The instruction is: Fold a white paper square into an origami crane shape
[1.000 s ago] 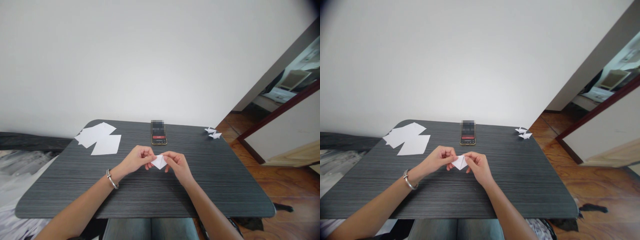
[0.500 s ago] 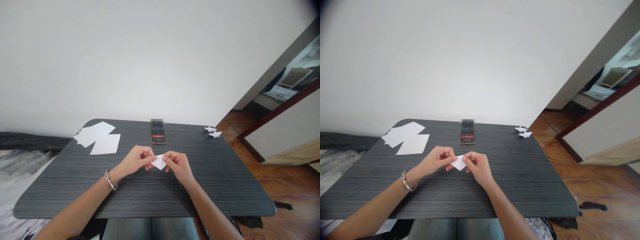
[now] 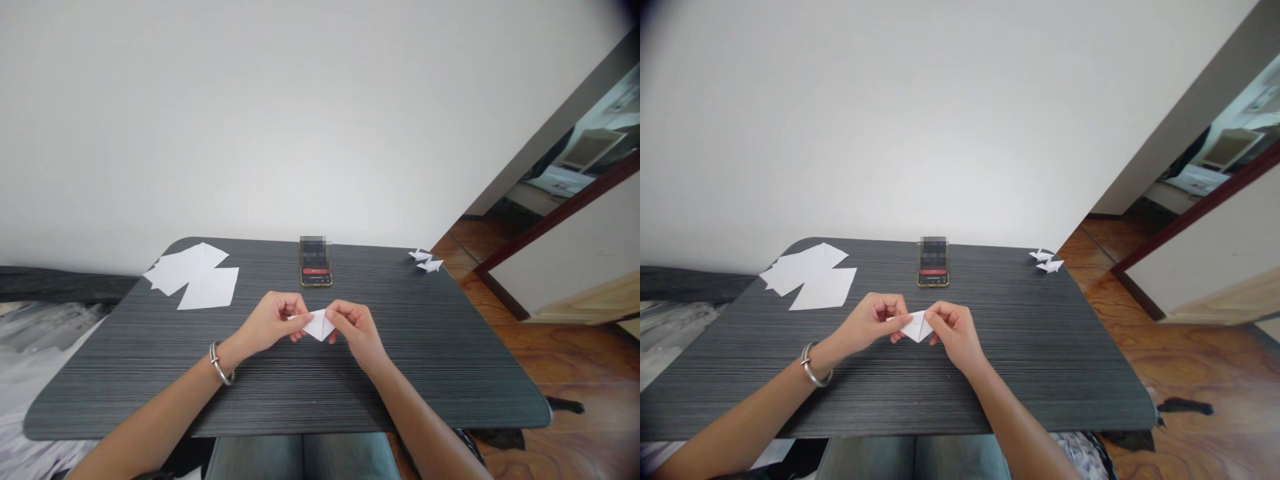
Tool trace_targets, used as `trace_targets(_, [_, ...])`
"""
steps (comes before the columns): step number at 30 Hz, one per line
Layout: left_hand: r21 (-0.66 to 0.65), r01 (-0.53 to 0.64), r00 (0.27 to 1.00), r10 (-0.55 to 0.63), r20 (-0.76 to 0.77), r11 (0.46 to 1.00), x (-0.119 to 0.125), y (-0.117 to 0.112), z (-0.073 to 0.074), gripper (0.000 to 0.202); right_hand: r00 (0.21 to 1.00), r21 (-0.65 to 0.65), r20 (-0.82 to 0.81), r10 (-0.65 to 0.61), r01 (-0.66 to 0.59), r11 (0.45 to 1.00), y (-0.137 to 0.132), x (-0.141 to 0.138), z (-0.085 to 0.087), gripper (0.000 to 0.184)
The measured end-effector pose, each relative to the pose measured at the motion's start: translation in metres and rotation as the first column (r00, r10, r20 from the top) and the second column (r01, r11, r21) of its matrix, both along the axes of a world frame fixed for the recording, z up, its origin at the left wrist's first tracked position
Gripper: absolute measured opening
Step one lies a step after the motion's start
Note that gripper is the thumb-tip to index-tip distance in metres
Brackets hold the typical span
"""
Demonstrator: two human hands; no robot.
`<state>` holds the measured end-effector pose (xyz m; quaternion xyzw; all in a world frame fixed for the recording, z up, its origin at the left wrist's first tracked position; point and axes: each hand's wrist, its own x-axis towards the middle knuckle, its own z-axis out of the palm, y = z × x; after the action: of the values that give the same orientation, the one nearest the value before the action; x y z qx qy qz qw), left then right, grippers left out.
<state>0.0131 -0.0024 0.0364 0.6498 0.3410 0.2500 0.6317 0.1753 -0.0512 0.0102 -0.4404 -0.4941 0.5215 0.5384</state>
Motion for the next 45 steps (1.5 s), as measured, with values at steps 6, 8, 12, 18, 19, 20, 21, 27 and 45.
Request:
trace_targets(6, [0.044,-0.015,0.999,0.017,-0.031,0.999,0.0003,-0.0012,0.0003,0.026,1.000,-0.012,0.022,-0.007,0.007,1.000,0.0002,-0.0014,0.0006,0.025])
trace_targets(8, [0.037,-0.012,1.000,0.013,-0.026,0.999,0.0013,-0.0014,-0.0001,0.026,0.999,-0.016,0.039,-0.022,0.022,1.000,0.0007,-0.0019,0.0004,0.027])
trace_targets(12, [0.010,-0.005,1.000,0.005,-0.020,1.000,0.0029,-0.0010,-0.0031,0.027,0.998,-0.011,0.049,-0.034,0.035,0.999,0.0008,-0.0031,0.0008,0.028])
trace_targets(18, [-0.021,0.074,0.995,-0.076,-0.060,0.997,0.0028,-0.0013,-0.0072,0.028,0.997,-0.005,0.056,-0.048,0.048,0.999,0.0005,-0.0047,0.0010,0.028])
trace_targets(19, [-0.023,0.075,0.995,-0.077,-0.063,0.997,0.0027,-0.0015,-0.0072,0.028,0.998,-0.006,0.052,-0.044,0.045,0.999,0.0006,-0.0049,0.0009,0.028])
trace_targets(20, [-0.026,0.074,0.995,-0.076,-0.063,0.997,0.0026,-0.0016,-0.0069,0.028,0.998,-0.007,0.047,-0.038,0.038,0.999,0.0006,-0.0050,0.0008,0.027])
trace_targets(21, [-0.030,0.072,0.996,-0.074,-0.059,0.997,0.0025,-0.0016,-0.0064,0.029,0.999,-0.006,0.038,-0.030,0.030,1.000,0.0005,-0.0050,0.0009,0.027])
trace_targets(27, [-0.096,0.078,0.997,-0.077,0.004,0.992,0.0014,-0.0022,-0.0020,0.029,0.999,0.043,-0.026,0.022,-0.021,0.999,-0.0015,-0.0030,0.0020,0.024])
trace_targets(45, [-0.017,0.153,0.984,-0.154,-0.091,0.988,-0.0002,-0.0009,-0.0010,0.028,1.000,0.022,0.009,0.029,-0.029,0.999,-0.0018,-0.0022,-0.0003,0.019])
